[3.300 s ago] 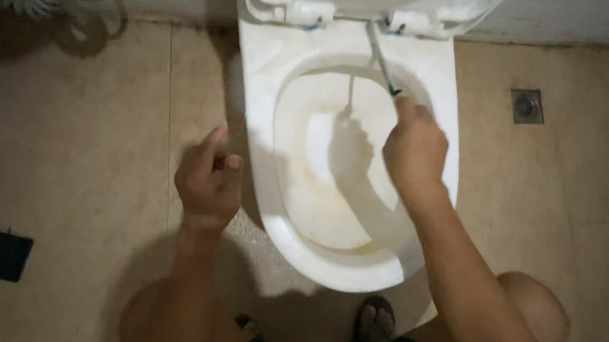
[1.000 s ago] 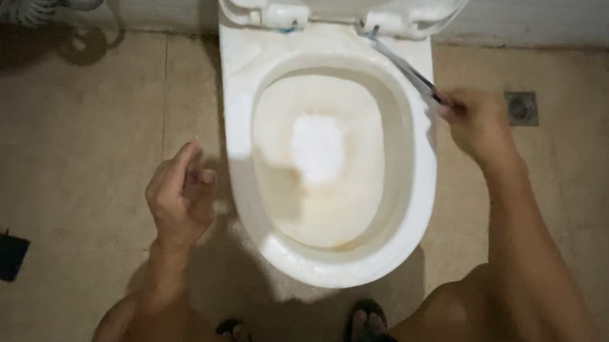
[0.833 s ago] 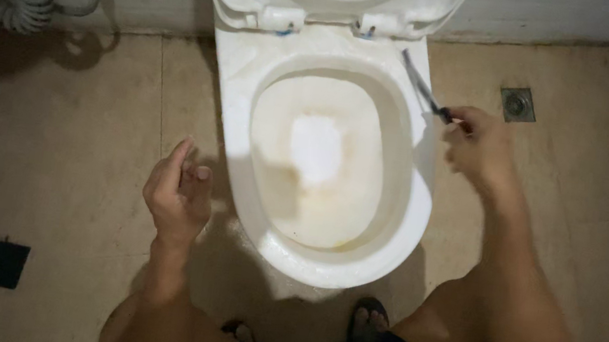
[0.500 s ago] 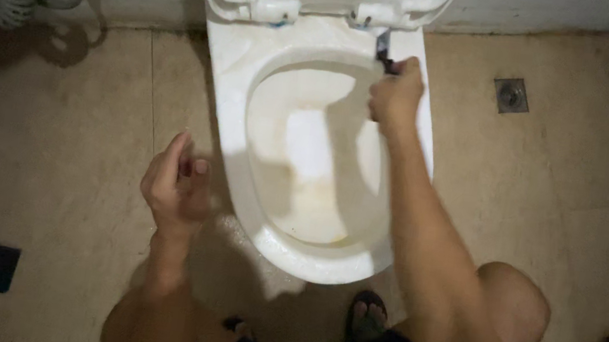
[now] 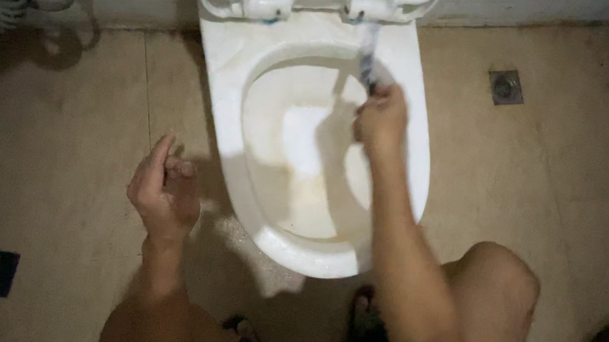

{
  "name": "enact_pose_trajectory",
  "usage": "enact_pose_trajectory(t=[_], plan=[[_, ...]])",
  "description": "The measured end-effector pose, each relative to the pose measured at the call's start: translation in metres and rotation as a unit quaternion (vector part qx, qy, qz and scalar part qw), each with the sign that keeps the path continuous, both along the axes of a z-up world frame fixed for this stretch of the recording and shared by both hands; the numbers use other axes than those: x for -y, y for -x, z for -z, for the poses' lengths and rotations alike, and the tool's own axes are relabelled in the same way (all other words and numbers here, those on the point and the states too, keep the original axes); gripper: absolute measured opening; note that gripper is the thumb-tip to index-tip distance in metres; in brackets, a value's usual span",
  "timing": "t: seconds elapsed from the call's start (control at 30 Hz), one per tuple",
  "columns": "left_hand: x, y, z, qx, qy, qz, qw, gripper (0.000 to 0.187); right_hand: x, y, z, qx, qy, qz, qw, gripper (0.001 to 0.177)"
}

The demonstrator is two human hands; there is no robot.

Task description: The person scrubs the inside of a toilet bowl with a small brush, then uses a long-handled toilet brush to scrub the bowl and the floor around the base. The task involves repeated scrubbing motions and tool switching.

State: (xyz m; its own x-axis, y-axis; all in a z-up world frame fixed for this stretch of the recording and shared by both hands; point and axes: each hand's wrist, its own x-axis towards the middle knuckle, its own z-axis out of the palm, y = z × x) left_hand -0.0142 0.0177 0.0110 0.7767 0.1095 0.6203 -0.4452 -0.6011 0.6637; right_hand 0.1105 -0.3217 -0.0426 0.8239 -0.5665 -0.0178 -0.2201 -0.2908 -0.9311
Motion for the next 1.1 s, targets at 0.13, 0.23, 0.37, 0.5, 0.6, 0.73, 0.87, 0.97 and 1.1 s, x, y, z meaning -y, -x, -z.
enact_pose_trajectory(t=[0.13,0.23,0.37,0.5,0.6,0.73,0.87,0.97,1.1], plan=[[0.001,0.003,0.003,0.014,-0.020,-0.004,1.000,0.044,0.010,-0.032,-0.053,-0.012,-0.060,-0.013,0.998,0.015],[0.000,0.008,-0.002,-0.011,-0.022,-0.015,1.000,0.050,0.017,-0.008,-0.082,-0.058,0.059,-0.031,0.996,0.021],[-0.003,0.007,0.001,-0.003,-0.027,-0.028,0.999,0.047,0.063,-0.006,-0.101,-0.113,0.145,-0.106,0.977,0.020],[0.003,0.004,0.001,0.031,-0.041,-0.003,0.999,0.049,0.090,-0.037,-0.079,0.029,0.247,-0.205,0.946,0.026],[0.000,0.006,0.000,0.015,-0.037,-0.010,0.999,0.050,0.134,-0.003,-0.084,-0.049,0.238,-0.251,0.937,0.027],[0.001,0.006,0.002,0.002,-0.056,-0.021,0.998,0.051,0.142,-0.006,-0.089,-0.123,0.205,-0.146,0.960,0.021],[0.005,0.004,0.006,0.006,-0.054,0.001,0.999,0.048,0.128,-0.034,-0.067,0.041,0.331,-0.235,0.913,0.023],[0.007,-0.001,0.009,-0.012,-0.039,-0.009,0.999,0.047,0.140,0.011,-0.067,0.013,0.315,-0.264,0.911,0.014],[0.009,-0.004,0.007,-0.003,-0.044,-0.005,0.999,0.044,0.135,0.026,-0.101,-0.126,0.301,-0.207,0.922,0.013]])
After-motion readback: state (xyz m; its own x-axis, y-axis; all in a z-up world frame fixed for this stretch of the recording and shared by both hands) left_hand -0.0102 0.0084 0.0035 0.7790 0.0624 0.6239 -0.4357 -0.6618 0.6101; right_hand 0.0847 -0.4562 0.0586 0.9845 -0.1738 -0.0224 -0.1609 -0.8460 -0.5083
